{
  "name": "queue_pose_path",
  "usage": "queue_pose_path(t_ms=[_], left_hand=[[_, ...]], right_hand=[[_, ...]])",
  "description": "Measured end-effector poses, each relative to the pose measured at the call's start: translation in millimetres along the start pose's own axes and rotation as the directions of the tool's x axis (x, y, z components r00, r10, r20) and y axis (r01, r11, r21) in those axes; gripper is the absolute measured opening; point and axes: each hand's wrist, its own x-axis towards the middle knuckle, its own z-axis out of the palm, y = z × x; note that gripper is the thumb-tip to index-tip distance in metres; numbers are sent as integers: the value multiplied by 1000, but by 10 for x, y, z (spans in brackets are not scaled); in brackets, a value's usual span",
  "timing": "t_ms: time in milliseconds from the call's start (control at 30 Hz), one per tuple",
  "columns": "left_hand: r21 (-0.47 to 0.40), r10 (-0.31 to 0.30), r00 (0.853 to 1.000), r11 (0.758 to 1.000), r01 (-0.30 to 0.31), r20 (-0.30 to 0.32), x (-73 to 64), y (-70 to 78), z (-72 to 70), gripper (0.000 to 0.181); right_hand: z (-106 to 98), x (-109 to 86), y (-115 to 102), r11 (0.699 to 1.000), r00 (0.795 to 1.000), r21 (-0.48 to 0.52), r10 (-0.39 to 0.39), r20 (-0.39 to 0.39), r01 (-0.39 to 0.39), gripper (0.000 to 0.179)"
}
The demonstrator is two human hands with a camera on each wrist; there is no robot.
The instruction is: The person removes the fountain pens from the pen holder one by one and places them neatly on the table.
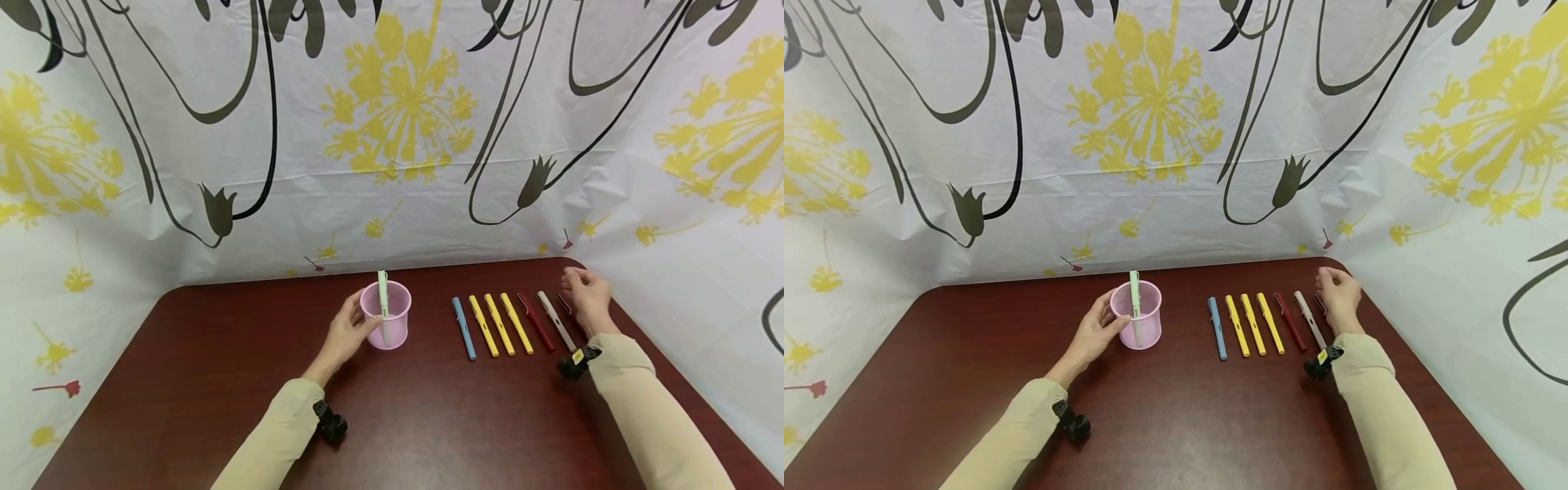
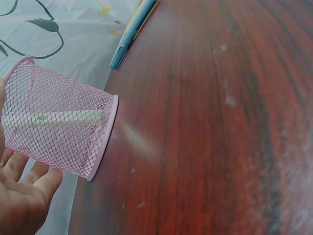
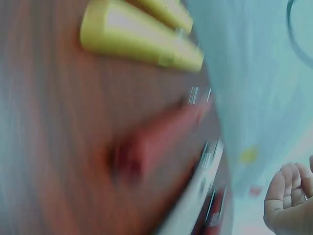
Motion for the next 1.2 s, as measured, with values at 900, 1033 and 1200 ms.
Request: queue_pose_path(t_ms=[900,1033,1200], left_hand=[[9,4,1000,1000,-4,-6,-20,25,-1,65],[12,4,1000,1000,-4,-1,-26,43,-5,65],[38,14,1000,999,-15,7,-24,33,-16,64]], right_hand=[[2076,-954,-496,962,824,-25,-219,523,271,28],[2222,-1038,-524,929,807,-109,-244,538,354,24],[2354,-1090,-548,850,804,-252,-282,524,463,20]])
